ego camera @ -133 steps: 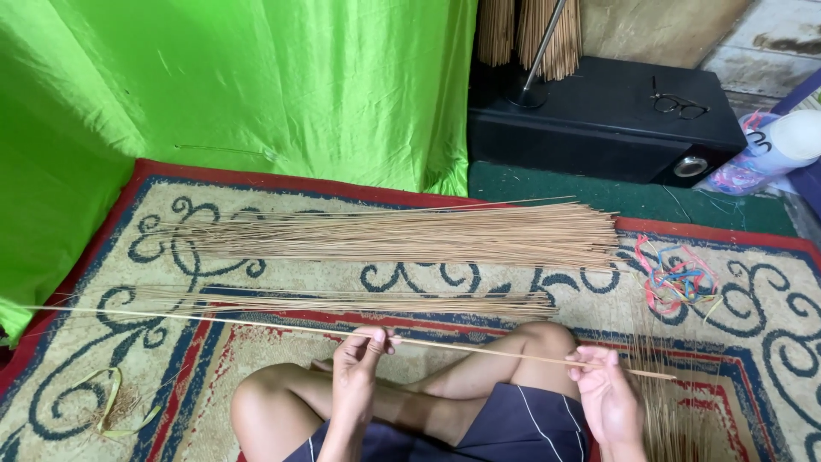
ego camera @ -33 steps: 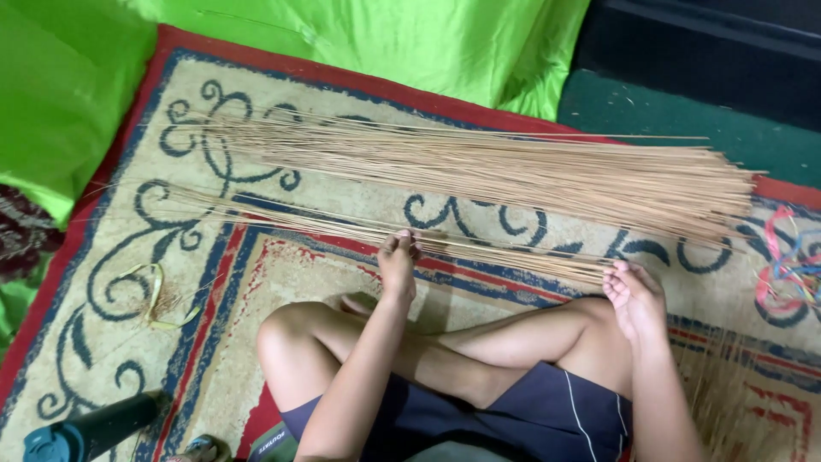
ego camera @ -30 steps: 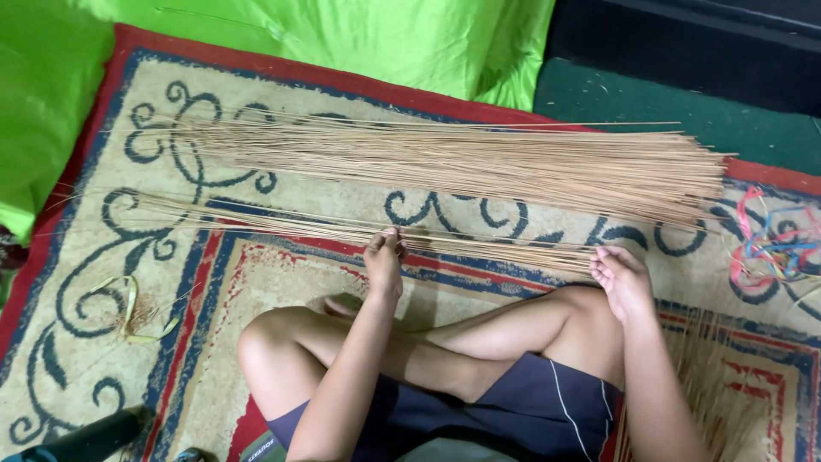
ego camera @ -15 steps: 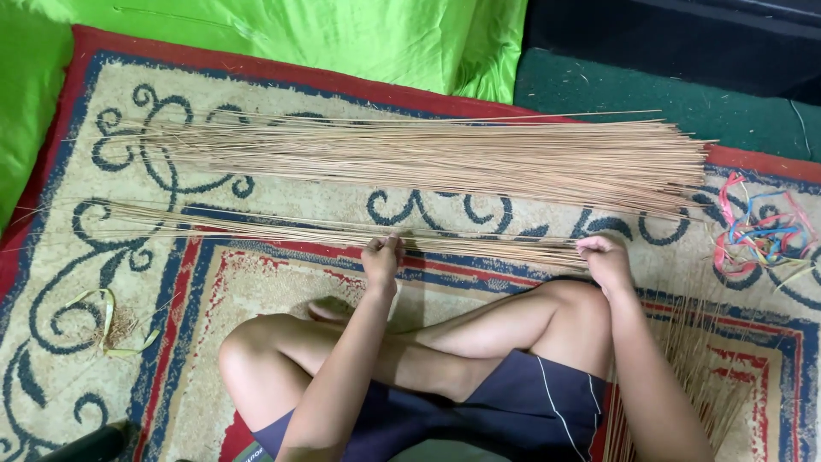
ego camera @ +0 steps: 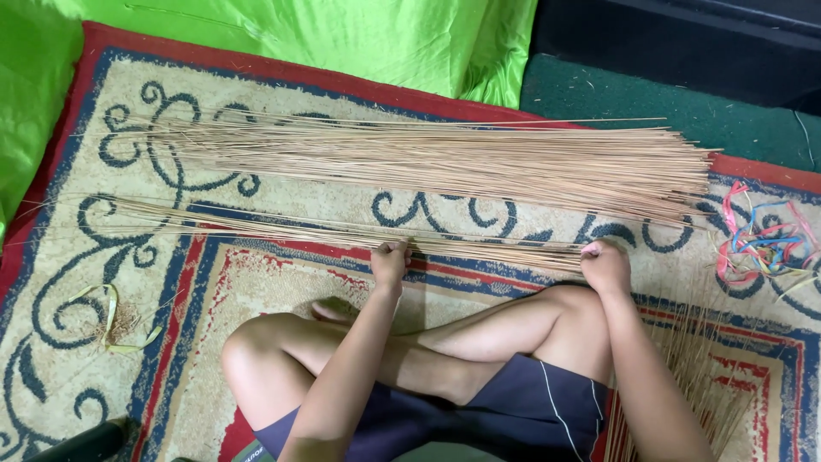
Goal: Cleaning and stripping individual palm leaf midribs to prepare them for broom making
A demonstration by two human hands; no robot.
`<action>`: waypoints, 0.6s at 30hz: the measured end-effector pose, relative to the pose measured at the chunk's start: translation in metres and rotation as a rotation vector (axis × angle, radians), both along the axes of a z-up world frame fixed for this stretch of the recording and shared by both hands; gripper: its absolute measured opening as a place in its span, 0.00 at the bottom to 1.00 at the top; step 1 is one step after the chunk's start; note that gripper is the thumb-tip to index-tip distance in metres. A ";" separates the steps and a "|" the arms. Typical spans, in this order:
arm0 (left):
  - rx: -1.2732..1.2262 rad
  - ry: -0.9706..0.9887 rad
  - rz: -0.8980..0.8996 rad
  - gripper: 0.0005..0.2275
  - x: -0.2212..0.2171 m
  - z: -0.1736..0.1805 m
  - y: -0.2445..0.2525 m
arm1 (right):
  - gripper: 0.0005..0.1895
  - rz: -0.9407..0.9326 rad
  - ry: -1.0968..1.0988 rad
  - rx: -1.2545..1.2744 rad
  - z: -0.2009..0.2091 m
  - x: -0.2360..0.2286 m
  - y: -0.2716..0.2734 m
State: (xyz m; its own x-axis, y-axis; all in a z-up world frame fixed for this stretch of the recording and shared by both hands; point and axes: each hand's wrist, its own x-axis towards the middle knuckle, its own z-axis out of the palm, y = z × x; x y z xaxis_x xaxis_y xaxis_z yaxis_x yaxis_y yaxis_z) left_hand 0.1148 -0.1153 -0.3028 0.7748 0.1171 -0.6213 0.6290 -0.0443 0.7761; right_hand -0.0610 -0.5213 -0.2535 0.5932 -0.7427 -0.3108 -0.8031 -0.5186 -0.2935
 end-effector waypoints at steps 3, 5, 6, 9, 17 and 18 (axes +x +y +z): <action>-0.030 0.002 0.022 0.11 -0.005 0.003 0.000 | 0.16 0.000 0.138 -0.096 0.004 0.003 0.004; 0.072 -0.017 -0.028 0.13 -0.008 0.016 0.000 | 0.17 0.004 0.154 -0.113 0.006 0.004 0.005; 0.176 -0.038 -0.080 0.16 -0.002 0.023 -0.001 | 0.17 0.004 0.168 -0.129 0.007 0.011 0.005; 0.204 -0.043 -0.065 0.14 0.001 0.025 -0.003 | 0.17 0.005 0.140 -0.098 -0.007 0.008 -0.002; 0.284 -0.187 -0.167 0.09 0.050 0.059 -0.020 | 0.13 0.081 -0.114 -0.042 0.002 0.044 0.019; 0.373 -0.232 -0.227 0.11 0.058 0.068 -0.024 | 0.13 0.108 -0.159 -0.043 0.011 0.053 0.027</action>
